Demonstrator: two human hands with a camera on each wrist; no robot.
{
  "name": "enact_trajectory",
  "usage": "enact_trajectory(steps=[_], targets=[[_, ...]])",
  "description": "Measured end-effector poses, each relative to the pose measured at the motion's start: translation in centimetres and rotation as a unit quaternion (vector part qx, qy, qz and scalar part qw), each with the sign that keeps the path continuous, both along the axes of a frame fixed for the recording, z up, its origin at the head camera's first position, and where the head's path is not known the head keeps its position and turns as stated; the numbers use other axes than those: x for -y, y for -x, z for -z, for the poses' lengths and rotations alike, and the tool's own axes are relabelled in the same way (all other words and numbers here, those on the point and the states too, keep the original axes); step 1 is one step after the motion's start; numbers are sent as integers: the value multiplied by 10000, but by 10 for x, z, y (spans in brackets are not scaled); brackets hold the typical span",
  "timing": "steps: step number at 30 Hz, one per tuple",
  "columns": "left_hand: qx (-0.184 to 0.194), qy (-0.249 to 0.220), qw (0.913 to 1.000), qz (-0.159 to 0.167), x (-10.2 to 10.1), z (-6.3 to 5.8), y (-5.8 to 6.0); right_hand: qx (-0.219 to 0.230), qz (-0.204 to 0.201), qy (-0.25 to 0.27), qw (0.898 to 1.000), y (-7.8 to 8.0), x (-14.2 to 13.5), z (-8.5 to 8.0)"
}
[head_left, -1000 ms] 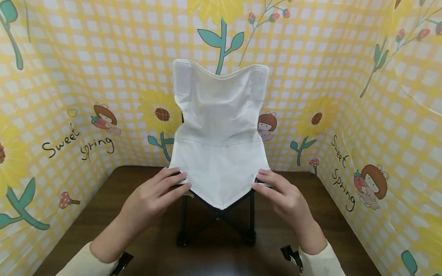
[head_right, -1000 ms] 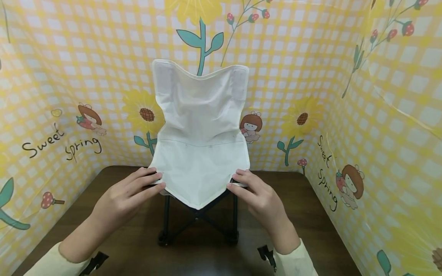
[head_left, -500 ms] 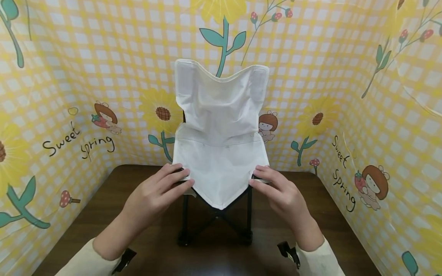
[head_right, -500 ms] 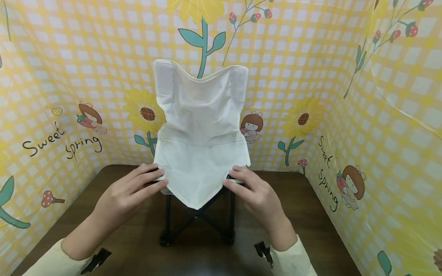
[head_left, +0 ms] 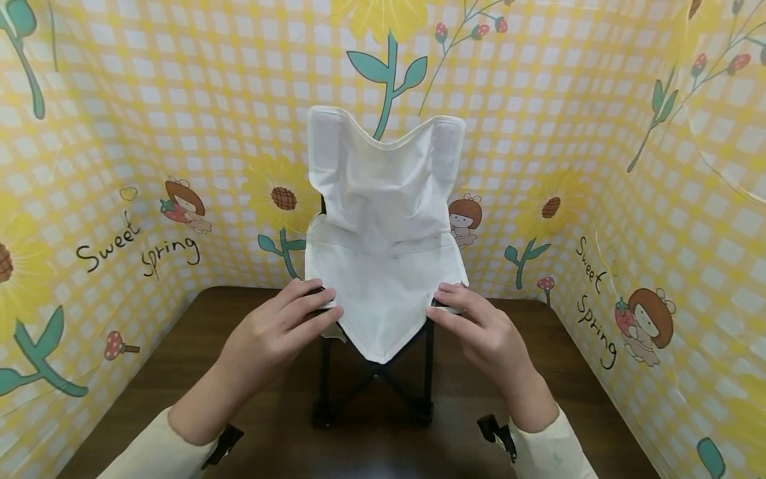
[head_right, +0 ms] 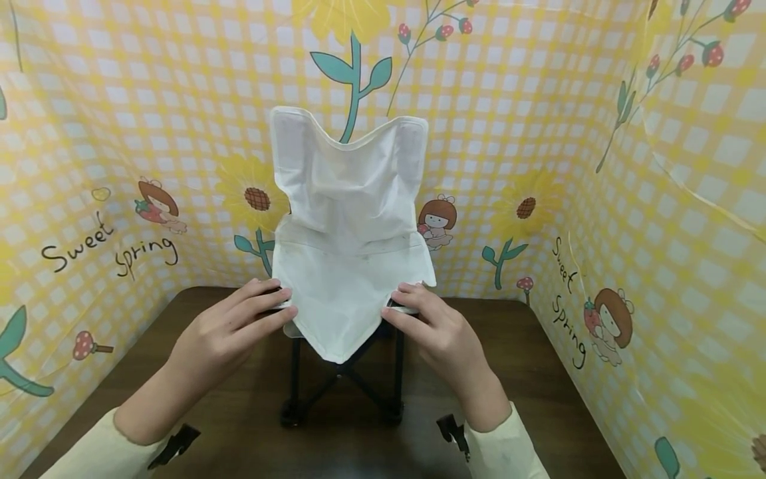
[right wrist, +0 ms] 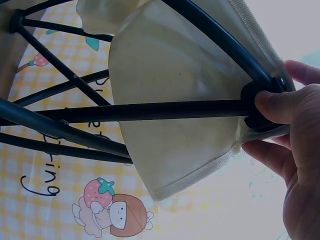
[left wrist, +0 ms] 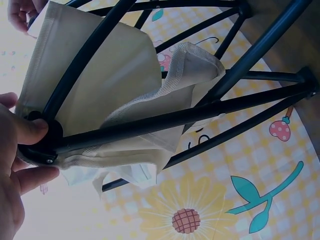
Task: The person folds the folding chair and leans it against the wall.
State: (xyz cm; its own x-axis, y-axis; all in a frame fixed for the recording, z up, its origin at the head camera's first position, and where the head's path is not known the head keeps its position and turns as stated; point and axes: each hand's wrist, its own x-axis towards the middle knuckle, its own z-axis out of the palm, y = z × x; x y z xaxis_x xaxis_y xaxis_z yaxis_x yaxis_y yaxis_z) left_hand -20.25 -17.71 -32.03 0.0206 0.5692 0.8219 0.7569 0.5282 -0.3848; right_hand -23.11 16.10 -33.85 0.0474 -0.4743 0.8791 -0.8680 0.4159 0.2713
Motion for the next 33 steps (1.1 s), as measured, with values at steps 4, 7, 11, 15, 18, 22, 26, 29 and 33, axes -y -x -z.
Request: enact_trajectory(steps=[4,7,11,15,18,22,26,29,33], targets=[[-14,46,10000,-19,-3,-3,3,-27,16,9,10000,0,1,-4],[-75,44,10000,-32,-4,-4,4,-36,47,-21,10000,1,2,-5],[-94,-10,10000,-3,-5,-7,3,-58,52,-27,10000,1,3,-7],[-67,-7,10000,11,-5,-11,1,35,46,-96,9999,1,1,-10],[67,149,9999,-11,-3,-12,0,103,35,-208,9997,-1,-1,-11],[301,424,9986,-14,2,-13,-2,71,-10,-352,9994,-2,-3,-12],[145,527,9985,41,3,-13,1,-55,-5,-382,9993,-1,-2,-11],[-45,550,9985,55,1,-13,4,-114,-18,-339,9994,-1,-1,-10],[-105,584,9982,16,0,-11,5,-146,-76,-275,9995,-1,1,-10]])
